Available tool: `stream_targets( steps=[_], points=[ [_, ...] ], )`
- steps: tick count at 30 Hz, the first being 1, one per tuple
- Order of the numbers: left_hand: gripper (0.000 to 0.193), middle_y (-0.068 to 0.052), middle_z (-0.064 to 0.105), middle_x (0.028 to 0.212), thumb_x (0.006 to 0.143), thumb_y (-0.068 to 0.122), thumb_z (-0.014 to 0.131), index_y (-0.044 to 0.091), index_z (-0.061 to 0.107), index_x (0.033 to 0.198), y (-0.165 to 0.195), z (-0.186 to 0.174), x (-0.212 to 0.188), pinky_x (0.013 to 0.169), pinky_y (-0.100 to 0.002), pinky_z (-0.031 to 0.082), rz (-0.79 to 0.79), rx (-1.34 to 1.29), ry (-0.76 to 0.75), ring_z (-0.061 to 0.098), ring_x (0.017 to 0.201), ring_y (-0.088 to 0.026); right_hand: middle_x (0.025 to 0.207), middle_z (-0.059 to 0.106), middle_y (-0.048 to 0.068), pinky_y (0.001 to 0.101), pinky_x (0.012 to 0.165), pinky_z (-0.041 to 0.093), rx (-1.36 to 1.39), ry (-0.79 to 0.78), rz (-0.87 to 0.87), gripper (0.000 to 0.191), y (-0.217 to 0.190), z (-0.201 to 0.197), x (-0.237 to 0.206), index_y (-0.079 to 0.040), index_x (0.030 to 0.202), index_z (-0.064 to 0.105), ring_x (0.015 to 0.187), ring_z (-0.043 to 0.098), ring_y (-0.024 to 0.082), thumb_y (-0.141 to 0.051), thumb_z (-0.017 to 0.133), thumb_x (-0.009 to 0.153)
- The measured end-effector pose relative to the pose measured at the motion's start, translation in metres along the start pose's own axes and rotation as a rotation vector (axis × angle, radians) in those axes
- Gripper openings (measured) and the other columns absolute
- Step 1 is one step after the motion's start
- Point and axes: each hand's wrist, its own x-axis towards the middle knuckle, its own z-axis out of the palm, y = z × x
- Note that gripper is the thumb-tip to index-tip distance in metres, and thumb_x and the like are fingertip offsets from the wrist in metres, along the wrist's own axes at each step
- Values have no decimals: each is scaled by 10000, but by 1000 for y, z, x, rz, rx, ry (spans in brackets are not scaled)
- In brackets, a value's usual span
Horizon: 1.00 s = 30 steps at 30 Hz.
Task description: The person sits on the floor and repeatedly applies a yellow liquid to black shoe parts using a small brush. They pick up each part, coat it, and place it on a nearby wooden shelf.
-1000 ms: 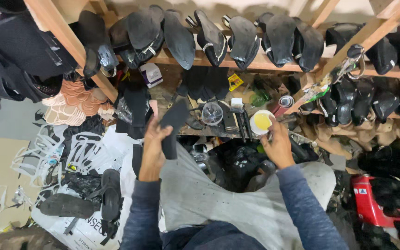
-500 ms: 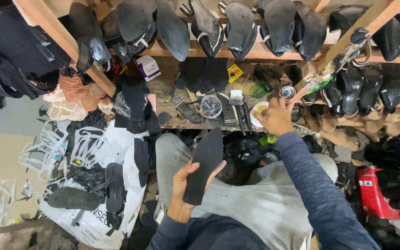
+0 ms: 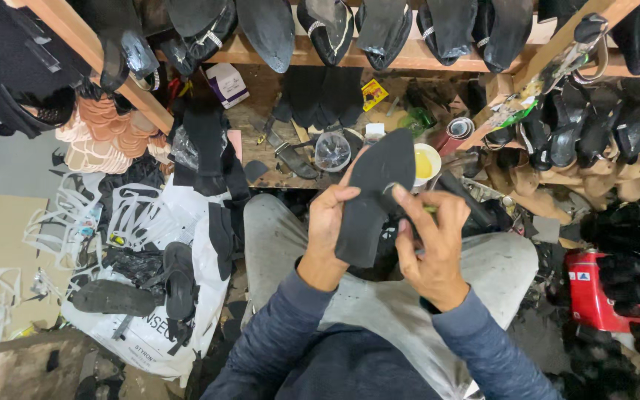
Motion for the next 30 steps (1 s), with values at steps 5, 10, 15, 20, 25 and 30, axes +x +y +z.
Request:
stream_targets(
  steps=[5,10,15,20,25,30],
  points=[
    [728,-203,396,1611,913,62,432,21,302,1628,-4,17,17,1257,-450,312,26,35,-20,432,1454,-335,1086,567,105,485,998,305,-132,-47,-77,687,-7,4,-12,-127,1406,625,1059,527,318,25,642,736],
    [735,-194,385,1631,915,47,421,2,292,1637,-1,21,18,1279,-436,307,67,56,-18,422,1483,-319,964,546,24,464,988,287,-183,23,-104,583,-8,-5,-13,-205,1283,714,1002,517,243,0,672,739],
    [713,-210,406,1618,924,47,420,-30,301,1623,5,26,17,1280,-436,315,109,10,-89,436,1483,-332,927,567,-9,471,989,273,-280,-4,-219,515,-12,-4,-9,-191,1267,756,1022,527,205,10,667,801],
    [685,-212,442,1586,951,57,424,-20,326,1625,4,24,14,1248,-427,350,73,13,-1,470,1435,-328,992,525,25,460,971,261,-251,-33,-133,664,-5,-4,0,-256,1370,678,1048,483,259,58,610,789],
    [605,-237,521,1501,973,73,447,-34,392,1566,-1,-5,17,1188,-451,431,60,4,-78,561,1349,-347,975,538,20,467,982,264,-161,-144,-118,729,2,3,2,-254,1366,686,1053,502,252,114,586,744],
    [471,-228,599,1429,1064,92,461,-32,464,1518,6,-39,24,1147,-431,499,-12,-152,-141,640,1269,-333,1001,558,18,489,981,258,-152,-117,-167,730,-10,8,-12,-268,1361,674,1065,494,261,104,586,739]
  ],
)
